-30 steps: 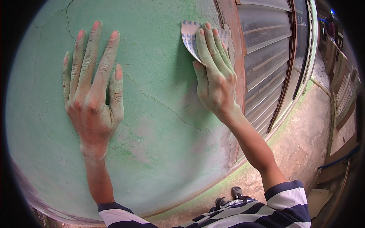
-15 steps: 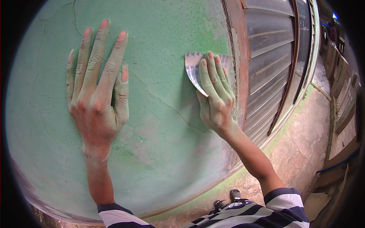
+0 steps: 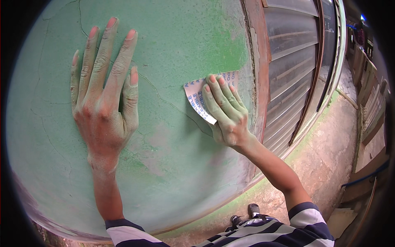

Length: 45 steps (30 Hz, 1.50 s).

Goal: The person uses a piece of sandpaper to sand a green exterior wall, moving the sandpaper in circular and linear motions while resting one hand on the wall for stability.

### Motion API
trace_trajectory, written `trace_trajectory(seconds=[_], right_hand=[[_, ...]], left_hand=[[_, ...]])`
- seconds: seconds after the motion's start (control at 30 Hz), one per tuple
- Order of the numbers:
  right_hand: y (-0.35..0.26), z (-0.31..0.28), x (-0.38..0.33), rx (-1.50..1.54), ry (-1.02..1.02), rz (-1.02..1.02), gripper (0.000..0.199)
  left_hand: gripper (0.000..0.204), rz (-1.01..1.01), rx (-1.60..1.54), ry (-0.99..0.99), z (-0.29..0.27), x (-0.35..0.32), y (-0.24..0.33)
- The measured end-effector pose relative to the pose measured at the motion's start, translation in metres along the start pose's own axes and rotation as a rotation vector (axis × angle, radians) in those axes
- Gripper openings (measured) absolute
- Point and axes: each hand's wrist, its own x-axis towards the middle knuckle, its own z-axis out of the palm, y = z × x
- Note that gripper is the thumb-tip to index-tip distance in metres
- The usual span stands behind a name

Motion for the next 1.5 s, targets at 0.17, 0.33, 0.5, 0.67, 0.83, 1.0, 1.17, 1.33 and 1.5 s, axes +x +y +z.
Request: trace_trajectory(seconds=[0.17, 0.33, 0.5, 0.67, 0.83, 1.0, 1.17, 1.33, 1.5], right_hand=[[0.019, -0.009, 0.076, 0.047, 0.152, -0.082, 0.054], [0.01, -0.002, 0.085, 0.048, 0.211, 0.002, 0.055], [-0.023, 0.009, -0.031, -0.014, 0.004, 0.084, 0.052], [0.001, 0.002, 0.083, 0.011, 0.207, -0.014, 0.057], [-0.022, 0.01, 0.041, 0.06, 0.133, 0.069, 0.06], [-0.023, 0.006, 0.006, -0.031, 0.009, -0.021, 0.053], [0.011, -0.002, 0.093, 0.039, 0.23, -0.02, 0.058], [-0.018, 0.012, -0.002, 0.047, 0.11, 0.144, 0.062], [0.004, -0.001, 0.034, 0.009, 0.152, 0.085, 0.057]], left_hand=[[0.04, -0.006, -0.036, -0.006, 0.004, -0.005, 0.001], [0.04, 0.003, -0.014, -0.013, 0.002, -0.004, -0.001], [0.039, 0.004, -0.023, 0.013, 0.004, -0.002, 0.002], [0.04, -0.009, -0.041, 0.003, 0.002, -0.007, -0.001], [0.04, 0.001, -0.039, 0.007, 0.006, -0.005, -0.001], [0.041, 0.022, -0.033, 0.005, 0.001, -0.005, 0.001], [0.04, 0.0, -0.063, 0.004, 0.002, -0.008, 0.001], [0.04, 0.007, -0.064, 0.01, -0.001, -0.004, -0.001], [0.04, 0.011, -0.087, 0.023, 0.0, -0.008, -0.001]])
